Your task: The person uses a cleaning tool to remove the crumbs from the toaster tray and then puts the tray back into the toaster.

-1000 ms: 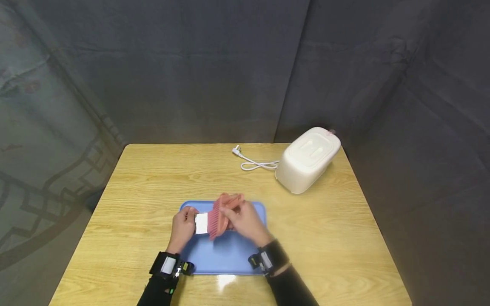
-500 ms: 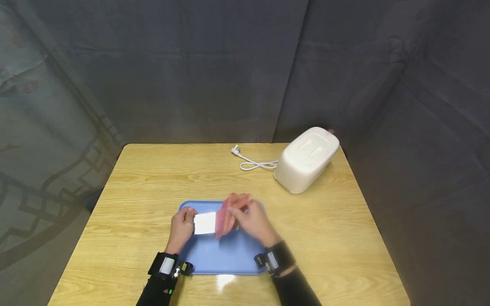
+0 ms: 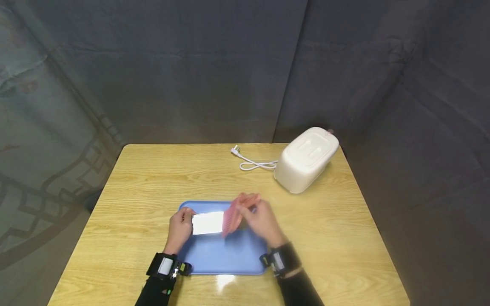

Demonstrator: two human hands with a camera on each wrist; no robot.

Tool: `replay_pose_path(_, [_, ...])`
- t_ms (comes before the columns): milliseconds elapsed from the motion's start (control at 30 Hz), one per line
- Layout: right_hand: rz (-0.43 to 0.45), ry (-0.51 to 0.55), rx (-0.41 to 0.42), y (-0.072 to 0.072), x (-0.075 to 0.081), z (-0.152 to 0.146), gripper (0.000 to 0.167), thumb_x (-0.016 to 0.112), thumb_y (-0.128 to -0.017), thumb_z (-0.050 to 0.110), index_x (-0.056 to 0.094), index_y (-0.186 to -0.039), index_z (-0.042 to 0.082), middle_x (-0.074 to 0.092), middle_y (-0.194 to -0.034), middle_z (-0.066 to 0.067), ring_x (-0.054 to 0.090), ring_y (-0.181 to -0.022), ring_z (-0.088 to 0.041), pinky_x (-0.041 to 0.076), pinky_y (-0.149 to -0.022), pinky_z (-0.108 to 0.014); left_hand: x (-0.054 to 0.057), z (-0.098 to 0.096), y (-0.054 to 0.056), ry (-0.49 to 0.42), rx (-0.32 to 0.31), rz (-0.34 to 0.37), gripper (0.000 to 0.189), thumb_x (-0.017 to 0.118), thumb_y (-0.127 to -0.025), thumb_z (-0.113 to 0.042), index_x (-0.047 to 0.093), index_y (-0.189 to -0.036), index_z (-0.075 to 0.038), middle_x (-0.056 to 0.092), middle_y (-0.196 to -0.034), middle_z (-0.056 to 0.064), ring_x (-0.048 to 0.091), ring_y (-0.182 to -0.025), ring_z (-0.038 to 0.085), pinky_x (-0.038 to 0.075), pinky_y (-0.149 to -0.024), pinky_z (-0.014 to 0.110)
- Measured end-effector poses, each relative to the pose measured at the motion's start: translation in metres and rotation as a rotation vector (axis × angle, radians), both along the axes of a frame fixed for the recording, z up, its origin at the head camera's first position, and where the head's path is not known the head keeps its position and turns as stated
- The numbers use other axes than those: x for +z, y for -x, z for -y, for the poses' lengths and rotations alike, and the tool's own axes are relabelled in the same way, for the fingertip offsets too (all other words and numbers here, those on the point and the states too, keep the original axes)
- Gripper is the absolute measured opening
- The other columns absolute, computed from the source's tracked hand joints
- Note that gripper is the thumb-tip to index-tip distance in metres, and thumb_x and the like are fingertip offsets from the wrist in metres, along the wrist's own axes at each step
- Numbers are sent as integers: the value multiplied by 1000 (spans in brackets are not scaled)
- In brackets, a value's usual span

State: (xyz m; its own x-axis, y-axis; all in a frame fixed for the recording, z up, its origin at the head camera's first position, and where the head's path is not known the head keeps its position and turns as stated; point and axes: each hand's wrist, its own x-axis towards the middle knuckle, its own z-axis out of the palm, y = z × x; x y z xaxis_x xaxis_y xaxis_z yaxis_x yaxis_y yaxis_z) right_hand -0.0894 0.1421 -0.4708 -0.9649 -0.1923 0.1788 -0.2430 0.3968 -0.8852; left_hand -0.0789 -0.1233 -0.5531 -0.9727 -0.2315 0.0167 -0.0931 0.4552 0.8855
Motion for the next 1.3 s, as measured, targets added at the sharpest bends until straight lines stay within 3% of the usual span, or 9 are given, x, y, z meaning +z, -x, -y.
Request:
replay_pose_path(233, [-29, -1, -4, 1, -4, -7, 8, 74, -95, 14, 74, -88, 11, 77, -116, -10, 70, -119, -30, 53, -105, -49, -2, 1, 1, 6, -1, -8, 27, 48, -105, -4, 70, -89, 1, 63, -76, 12, 53, -67, 14, 43, -63, 28])
replay_pose_path(433, [-26, 41, 23, 3, -5, -10, 13, 67, -101, 17, 75, -92, 12, 80, -92, -2, 71, -117, -27, 50, -109, -44, -2, 1, 1, 1, 7, 4, 29, 47, -107, -6, 69, -90, 2, 61, -74, 11, 53, -64, 14, 42, -61, 27])
replay_pose_path(667, [-42, -19, -78, 1, -5, -10, 20, 74, -95, 17, 74, -110, 3, 78, -109, -13, 74, -111, -31, 57, -98, -40, -1, 2, 1, -10, -1, 14, 29, 46, -107, -7, 69, -91, 2, 62, -74, 13, 54, -64, 15, 43, -61, 28])
replay_pose_path(733, [-39, -40, -93, 0, -5, -10, 21, 74, -95, 17, 73, -111, 4, 78, -107, -12, 75, -106, -30, 59, -94, -38, 0, 2, 1, -13, 1, 16, 29, 46, -106, -7, 69, -91, 2, 62, -74, 13, 54, -65, 15, 43, -61, 28])
replay_pose_path(967, [-82, -86, -140, 0, -3, -8, 21, 77, -93, 19, 72, -106, 3, 78, -98, -11, 74, -86, -25, 59, -77, -26, 1, 0, 2, 6, 17, 1, 29, 48, -106, -6, 69, -89, 3, 64, -77, 14, 54, -69, 18, 43, -66, 30])
replay_pose_path(1300, [-89, -104, -185, 0, -2, -8, 20, 80, -91, 21, 73, -100, 6, 78, -93, -10, 74, -81, -23, 59, -73, -26, 0, 0, 1, 2, 16, 12, 29, 46, -106, -4, 69, -90, 4, 62, -77, 15, 49, -66, 17, 40, -64, 29])
